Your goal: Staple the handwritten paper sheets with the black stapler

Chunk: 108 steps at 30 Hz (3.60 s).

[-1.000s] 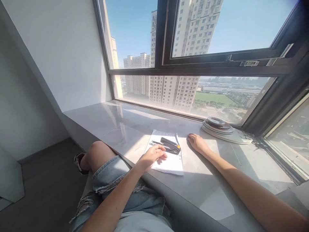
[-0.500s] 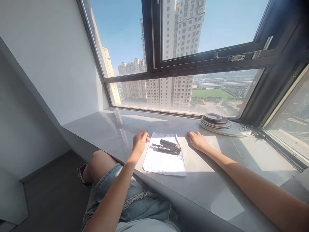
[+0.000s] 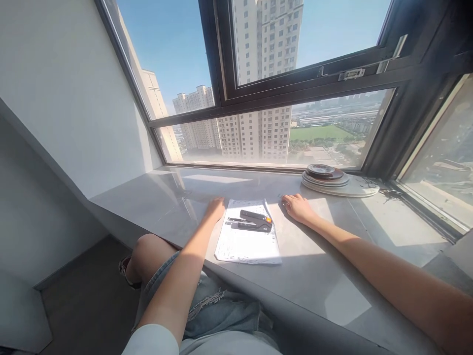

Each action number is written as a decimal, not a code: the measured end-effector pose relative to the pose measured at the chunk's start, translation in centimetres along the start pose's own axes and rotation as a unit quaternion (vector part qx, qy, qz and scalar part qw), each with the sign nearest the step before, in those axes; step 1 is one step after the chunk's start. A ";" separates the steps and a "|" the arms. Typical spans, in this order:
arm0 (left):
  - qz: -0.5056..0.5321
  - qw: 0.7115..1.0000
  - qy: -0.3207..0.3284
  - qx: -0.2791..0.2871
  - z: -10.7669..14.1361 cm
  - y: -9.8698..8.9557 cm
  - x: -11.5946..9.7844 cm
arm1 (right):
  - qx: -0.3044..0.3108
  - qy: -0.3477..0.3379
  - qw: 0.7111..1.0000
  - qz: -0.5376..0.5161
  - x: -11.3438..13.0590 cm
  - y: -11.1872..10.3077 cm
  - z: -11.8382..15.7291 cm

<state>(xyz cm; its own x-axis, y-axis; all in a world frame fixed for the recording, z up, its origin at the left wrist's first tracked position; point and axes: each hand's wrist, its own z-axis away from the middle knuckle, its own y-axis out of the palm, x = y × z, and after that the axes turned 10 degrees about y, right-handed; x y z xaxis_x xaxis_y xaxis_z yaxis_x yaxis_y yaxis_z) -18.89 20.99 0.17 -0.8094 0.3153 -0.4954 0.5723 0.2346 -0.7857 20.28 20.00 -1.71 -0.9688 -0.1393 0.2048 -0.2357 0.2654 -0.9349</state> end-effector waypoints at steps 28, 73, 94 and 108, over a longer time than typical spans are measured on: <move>-0.030 0.991 0.127 -0.015 9.5 -2.0 -4.8 | 0.013 0.011 1.000 -0.012 0.2 -0.8 0.3; 0.051 0.973 0.216 0.053 9.0 -1.7 -4.1 | 0.020 0.010 0.999 -0.026 0.2 -1.0 0.4; 0.024 0.962 0.272 0.017 9.3 -2.3 -5.1 | 0.023 0.014 0.999 -0.022 0.3 -1.0 0.4; 0.002 0.979 0.203 -0.029 9.2 -2.0 -4.2 | 0.021 0.012 1.000 -0.020 0.1 -0.9 0.3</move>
<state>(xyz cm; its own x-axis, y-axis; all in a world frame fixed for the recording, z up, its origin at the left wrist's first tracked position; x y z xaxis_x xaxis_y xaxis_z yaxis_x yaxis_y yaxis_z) -17.82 10.73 0.44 -0.6946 0.6535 -0.3007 0.5911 0.2802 -0.7564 20.40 19.43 -0.95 -0.9602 -0.1262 0.2493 -0.2721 0.2199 -0.9368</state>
